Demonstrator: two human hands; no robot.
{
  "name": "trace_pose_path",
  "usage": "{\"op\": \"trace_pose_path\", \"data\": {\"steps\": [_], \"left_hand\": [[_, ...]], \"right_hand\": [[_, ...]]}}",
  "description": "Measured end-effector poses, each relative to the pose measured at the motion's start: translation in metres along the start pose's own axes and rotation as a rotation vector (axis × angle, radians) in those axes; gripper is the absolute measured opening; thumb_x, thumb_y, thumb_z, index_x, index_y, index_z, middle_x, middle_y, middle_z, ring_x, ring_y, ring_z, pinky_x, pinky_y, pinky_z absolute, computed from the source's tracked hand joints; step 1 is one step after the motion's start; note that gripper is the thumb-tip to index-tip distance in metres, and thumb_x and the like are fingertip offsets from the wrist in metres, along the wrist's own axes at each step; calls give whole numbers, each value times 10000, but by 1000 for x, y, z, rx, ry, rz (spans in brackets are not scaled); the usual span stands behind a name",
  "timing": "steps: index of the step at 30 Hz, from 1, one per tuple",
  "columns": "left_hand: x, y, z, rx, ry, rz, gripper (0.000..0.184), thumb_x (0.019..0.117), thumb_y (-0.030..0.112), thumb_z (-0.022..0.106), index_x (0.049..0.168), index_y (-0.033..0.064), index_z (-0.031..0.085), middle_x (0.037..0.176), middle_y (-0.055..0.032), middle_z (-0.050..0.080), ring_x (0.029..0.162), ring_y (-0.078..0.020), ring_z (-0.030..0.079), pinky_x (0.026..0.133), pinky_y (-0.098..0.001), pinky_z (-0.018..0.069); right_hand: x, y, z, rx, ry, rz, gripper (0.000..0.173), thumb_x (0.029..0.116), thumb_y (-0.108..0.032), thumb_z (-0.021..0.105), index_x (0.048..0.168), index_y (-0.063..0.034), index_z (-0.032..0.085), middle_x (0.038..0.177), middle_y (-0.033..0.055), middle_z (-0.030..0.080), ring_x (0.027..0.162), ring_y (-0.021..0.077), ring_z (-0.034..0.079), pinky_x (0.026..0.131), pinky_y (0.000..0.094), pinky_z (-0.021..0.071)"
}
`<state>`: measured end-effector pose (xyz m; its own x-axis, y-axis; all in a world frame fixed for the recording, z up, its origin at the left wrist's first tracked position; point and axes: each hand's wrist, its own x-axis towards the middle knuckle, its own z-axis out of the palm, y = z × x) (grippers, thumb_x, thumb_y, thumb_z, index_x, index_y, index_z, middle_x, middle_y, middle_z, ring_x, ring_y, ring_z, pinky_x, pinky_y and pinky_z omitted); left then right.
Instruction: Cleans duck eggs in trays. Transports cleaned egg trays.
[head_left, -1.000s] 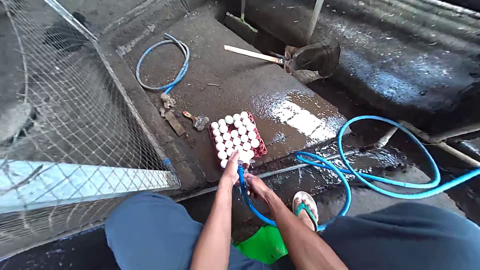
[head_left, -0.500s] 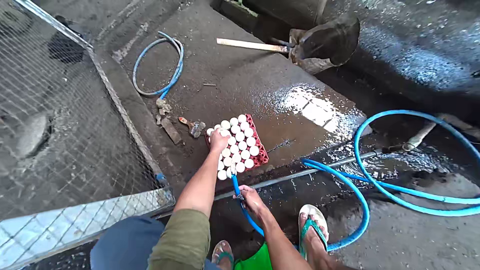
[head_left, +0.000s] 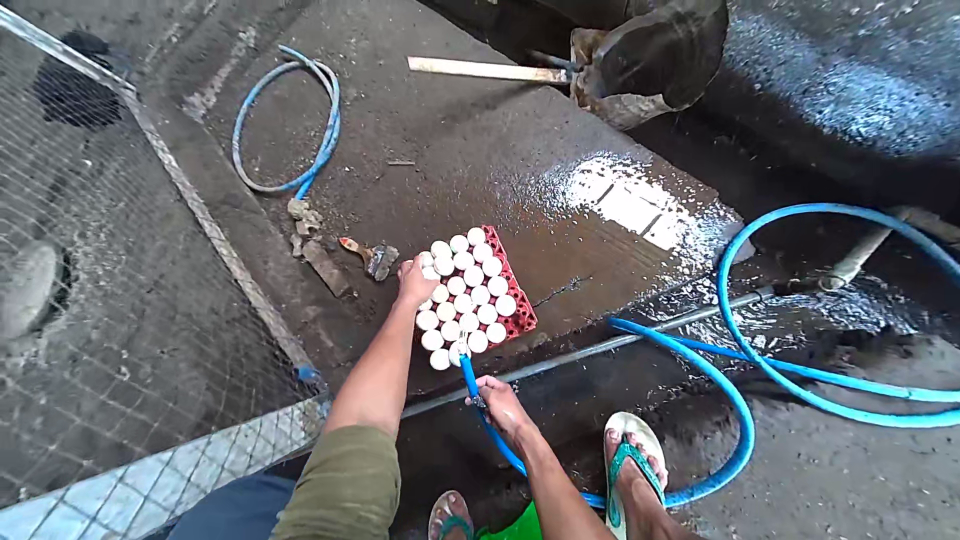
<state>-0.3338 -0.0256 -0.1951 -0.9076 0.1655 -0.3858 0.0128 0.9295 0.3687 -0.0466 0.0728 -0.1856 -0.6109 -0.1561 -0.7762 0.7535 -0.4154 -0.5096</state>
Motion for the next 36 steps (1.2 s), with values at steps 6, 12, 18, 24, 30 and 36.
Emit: {"op": "trace_pose_path", "data": {"steps": [6, 12, 18, 24, 30, 36], "left_hand": [[2, -7, -1, 85, -31, -18, 501, 894, 156, 768, 1356, 38, 612, 1393, -247, 569, 1360, -404, 492, 1148, -570, 372], [-5, -5, -11, 126, 7, -40, 534, 881, 299, 782, 1341, 78, 627, 1396, -226, 573, 1339, -404, 506, 1117, -635, 347], [-70, -10, -7, -688, 229, -190, 538, 922, 191, 726, 1368, -29, 519, 1244, -252, 610, 1049, -322, 659, 881, -475, 575], [-178, 17, 26, -1281, -84, -257, 480, 1121, 378, 335, 1415, 25, 476, 1080, -136, 634, 869, -195, 625, 783, -360, 544], [-246, 43, 21, -1147, -43, -191, 456, 1129, 382, 278, 1405, 50, 424, 798, -94, 577, 491, -152, 520, 448, -292, 476], [-309, 78, 7, -1062, 18, 79, 511, 1122, 267, 244, 1475, -63, 412, 1456, -264, 476, 1311, -295, 504, 1093, -444, 421]], "right_hand": [[1, 2, 5, -2, 12, 5, 271, 1103, -138, 409, 1203, -43, 642, 896, 48, 709, 505, 55, 453, 464, 223, 361], [-2, -5, 2, -31, 30, 0, 259, 1103, -144, 415, 1197, -41, 634, 897, 51, 710, 506, 58, 471, 462, 221, 375], [-2, -5, 6, -78, 7, -3, 271, 1107, -152, 411, 1220, -44, 631, 879, 49, 707, 496, 57, 463, 459, 221, 373], [-10, -7, 7, -230, -78, 0, 321, 1122, -226, 370, 1254, -78, 623, 913, 39, 720, 506, 64, 490, 465, 229, 397], [-37, -19, 16, 37, 297, -334, 370, 1115, -210, 377, 1315, 34, 570, 1092, 200, 655, 829, 230, 650, 747, 399, 560], [-91, -73, 50, -136, 437, -641, 415, 1092, -198, 352, 1316, 37, 611, 1274, 221, 641, 1181, 294, 608, 1024, 499, 473]]}}
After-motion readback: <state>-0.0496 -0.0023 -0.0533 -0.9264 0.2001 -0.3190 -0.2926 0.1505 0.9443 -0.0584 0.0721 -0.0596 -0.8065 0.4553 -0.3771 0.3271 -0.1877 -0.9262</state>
